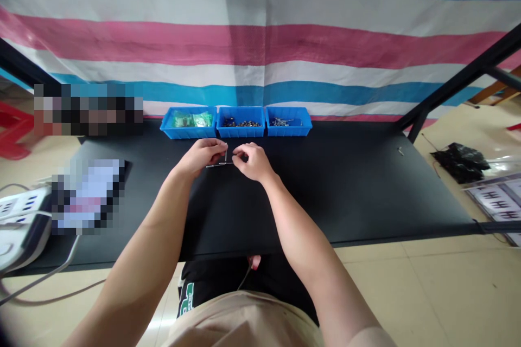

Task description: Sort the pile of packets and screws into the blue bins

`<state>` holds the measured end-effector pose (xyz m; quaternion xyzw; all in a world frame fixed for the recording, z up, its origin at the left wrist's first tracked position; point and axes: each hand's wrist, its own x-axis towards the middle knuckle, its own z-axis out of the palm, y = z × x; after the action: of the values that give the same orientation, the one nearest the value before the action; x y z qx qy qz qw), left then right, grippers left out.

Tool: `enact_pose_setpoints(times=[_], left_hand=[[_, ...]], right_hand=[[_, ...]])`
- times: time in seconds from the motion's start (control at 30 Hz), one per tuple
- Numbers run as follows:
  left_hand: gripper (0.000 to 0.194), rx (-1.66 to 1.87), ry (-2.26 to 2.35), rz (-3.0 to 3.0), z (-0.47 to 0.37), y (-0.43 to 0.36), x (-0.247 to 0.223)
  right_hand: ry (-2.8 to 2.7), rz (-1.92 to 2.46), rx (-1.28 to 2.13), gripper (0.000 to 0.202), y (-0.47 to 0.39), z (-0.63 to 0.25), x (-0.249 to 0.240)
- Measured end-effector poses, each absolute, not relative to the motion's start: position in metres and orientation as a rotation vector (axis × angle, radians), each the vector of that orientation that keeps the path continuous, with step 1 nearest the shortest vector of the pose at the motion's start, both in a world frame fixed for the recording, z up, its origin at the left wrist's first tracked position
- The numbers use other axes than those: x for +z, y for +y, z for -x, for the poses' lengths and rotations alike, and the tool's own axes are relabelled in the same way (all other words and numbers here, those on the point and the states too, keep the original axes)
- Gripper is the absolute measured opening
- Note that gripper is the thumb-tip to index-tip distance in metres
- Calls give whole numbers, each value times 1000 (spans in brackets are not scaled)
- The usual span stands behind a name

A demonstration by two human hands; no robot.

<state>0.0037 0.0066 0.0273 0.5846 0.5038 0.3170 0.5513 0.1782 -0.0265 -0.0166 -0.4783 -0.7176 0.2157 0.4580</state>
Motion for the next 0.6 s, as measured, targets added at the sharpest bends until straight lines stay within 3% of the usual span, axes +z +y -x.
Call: enact_pose_setpoints(times=[0.3,0.6], left_hand=[[30,931,967,-1264,-15,4,23],[42,900,1153,-1509,-9,10,13]], right_hand=[[-1603,1188,675,24,-31,-176,-10],[-1237,1288,732,34,-12,-194,-24]])
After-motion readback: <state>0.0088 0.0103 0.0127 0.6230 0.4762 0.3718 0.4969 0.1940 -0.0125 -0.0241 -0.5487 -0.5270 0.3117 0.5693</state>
